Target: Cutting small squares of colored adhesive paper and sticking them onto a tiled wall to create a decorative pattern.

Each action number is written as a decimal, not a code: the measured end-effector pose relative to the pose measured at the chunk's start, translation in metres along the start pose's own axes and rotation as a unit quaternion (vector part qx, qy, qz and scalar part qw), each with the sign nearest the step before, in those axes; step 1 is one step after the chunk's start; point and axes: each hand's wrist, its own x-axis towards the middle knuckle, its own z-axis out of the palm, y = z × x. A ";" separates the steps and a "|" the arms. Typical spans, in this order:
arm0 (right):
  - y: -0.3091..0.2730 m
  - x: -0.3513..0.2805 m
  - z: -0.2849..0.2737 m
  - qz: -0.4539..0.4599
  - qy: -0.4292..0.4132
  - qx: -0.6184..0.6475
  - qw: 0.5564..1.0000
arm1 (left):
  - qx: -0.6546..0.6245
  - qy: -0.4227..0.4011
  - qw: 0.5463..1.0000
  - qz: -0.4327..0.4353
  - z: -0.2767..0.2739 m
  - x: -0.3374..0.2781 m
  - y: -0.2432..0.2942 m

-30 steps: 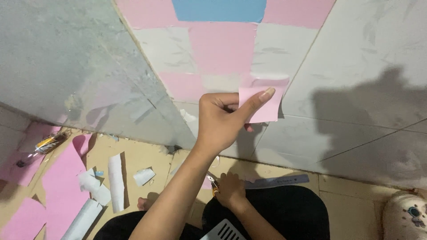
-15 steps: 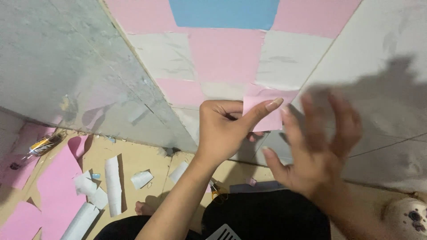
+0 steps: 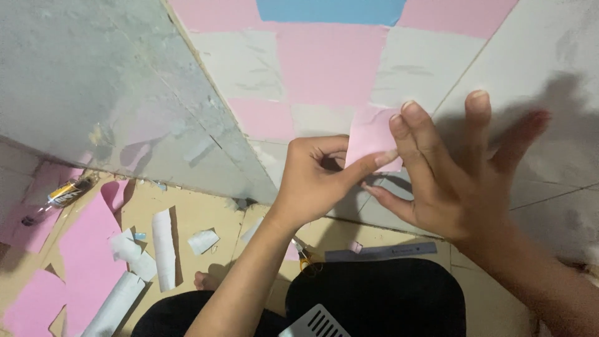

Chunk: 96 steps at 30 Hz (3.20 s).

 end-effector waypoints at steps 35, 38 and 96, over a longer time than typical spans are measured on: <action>0.022 -0.011 0.029 0.012 0.028 -0.192 0.981 | 0.367 -0.208 0.817 -0.393 -0.085 -0.252 -0.197; 0.014 0.007 0.019 0.058 0.078 -0.216 0.972 | 0.362 -0.204 0.821 -0.391 -0.084 -0.251 -0.196; -0.250 0.035 -0.271 0.336 -0.031 0.598 0.727 | -0.001 0.118 0.993 0.016 -0.075 -0.336 0.169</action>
